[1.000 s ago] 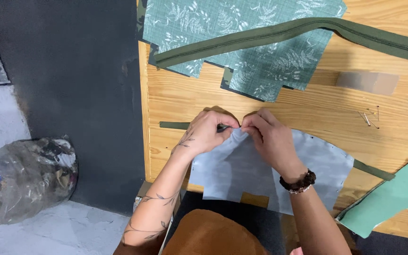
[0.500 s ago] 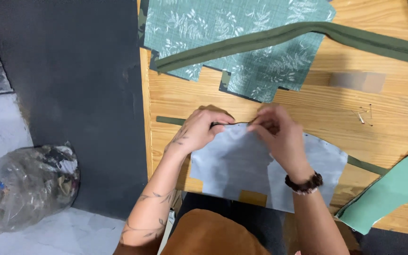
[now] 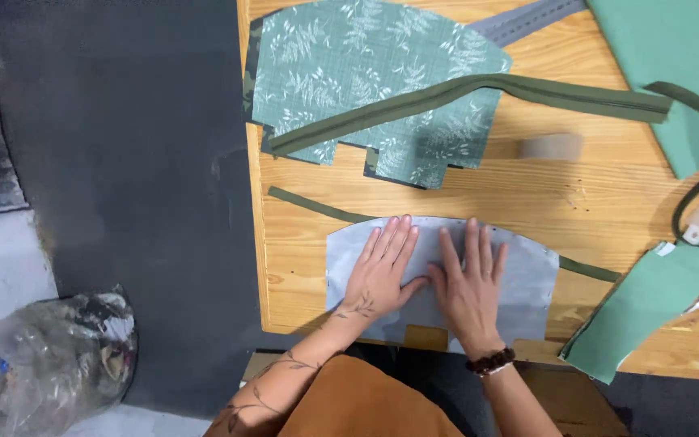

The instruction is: The person pins a green fabric strip to the edge of a light-colored fabric piece on a wooden table. They smooth the fabric, pick up pins, and secure the layers together before lifting the pinned assembly.

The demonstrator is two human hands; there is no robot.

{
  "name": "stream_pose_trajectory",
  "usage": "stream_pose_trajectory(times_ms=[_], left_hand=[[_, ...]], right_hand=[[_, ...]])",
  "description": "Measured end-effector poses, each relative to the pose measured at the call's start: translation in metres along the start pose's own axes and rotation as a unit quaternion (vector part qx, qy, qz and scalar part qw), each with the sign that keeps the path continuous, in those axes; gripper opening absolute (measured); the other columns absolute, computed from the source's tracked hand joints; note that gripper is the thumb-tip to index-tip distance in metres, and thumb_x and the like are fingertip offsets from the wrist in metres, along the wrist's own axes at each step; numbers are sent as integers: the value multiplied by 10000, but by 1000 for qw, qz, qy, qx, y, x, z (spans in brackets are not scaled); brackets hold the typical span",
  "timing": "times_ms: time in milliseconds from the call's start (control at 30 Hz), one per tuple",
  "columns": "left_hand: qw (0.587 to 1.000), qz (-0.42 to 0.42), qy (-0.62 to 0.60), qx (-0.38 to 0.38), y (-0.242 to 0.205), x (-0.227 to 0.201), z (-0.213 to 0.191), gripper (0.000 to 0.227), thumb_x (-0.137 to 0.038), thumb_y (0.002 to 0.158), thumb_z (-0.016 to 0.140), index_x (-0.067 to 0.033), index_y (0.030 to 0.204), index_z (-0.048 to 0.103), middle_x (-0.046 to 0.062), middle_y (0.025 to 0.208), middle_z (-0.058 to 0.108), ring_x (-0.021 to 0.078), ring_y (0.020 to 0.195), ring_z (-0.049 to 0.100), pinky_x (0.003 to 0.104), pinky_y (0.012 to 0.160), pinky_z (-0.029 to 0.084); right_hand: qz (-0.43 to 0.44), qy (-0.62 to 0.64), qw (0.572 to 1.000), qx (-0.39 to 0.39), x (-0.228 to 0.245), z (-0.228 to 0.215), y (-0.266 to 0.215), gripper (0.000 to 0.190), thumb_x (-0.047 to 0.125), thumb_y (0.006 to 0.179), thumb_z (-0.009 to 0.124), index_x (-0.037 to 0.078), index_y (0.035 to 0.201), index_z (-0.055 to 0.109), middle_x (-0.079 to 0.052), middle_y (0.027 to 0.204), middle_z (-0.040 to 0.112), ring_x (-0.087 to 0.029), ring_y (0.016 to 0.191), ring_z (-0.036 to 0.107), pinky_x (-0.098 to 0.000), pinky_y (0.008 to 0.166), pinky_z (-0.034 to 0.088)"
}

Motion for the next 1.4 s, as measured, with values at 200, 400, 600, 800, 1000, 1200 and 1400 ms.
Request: stream_pose_trajectory(times_ms=[200,400,600,800,1000,1200,1400], left_hand=[[998,45,-31,-28,6,4,-10,959,-622,835,637,-102,1579,329,143,1648,297,313,1527,267,492,1243,209],[997,47,-38,-57,3,8,-34,809,-492,929,635,-56,1555,366,198,1612,339,348,1508,284,537,1223,209],[996,25,-80,-39,-14,28,-42,567,-353,967,640,-59,1439,528,170,1540,448,330,1446,398,524,1185,294],[996,-26,-57,-68,30,83,-63,279,-330,1012,565,-163,1177,715,44,1301,640,259,1294,556,456,1082,446],[998,47,-31,-25,83,98,-41,205,-298,934,650,-236,1129,642,-34,1121,584,171,1176,548,388,1032,447],[999,23,1,39,92,107,-17,176,-387,866,698,-244,905,603,-37,825,541,177,947,519,389,930,357],[981,-28,-113,154,83,95,-45,110,-252,920,651,-150,879,656,40,869,613,259,926,640,399,935,400]], right_hand=[[83,-28,994,58,-8,23,-16,615,538,995,463,251,1539,461,-205,1633,326,-407,1519,247,-583,1215,193],[121,-118,985,17,8,-11,-27,687,559,980,486,170,1545,443,-252,1589,369,-432,1474,339,-563,1177,292],[191,-112,974,57,1,-5,-53,784,554,925,547,134,1566,380,-296,1590,329,-494,1454,334,-601,1129,328],[171,-75,982,3,-1,-7,-46,661,492,897,631,118,1439,578,-257,1543,443,-488,1436,379,-602,1127,295],[98,84,992,11,15,6,4,240,178,1021,560,127,1246,628,-85,1174,623,-278,1189,612,-373,1015,483],[38,55,998,-15,23,35,17,303,140,971,594,98,1266,648,-73,1238,590,-246,1155,598,-333,951,537],[-26,109,986,-126,39,3,20,386,-18,933,579,9,1315,633,-173,1261,600,-358,1139,627,-446,942,535]])
Point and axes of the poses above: each hand's wrist, its own y-axis towards the middle knuckle, its own z-axis out of the palm, x = y × z, the point moved 10 cm from there along y, towards the middle knuckle
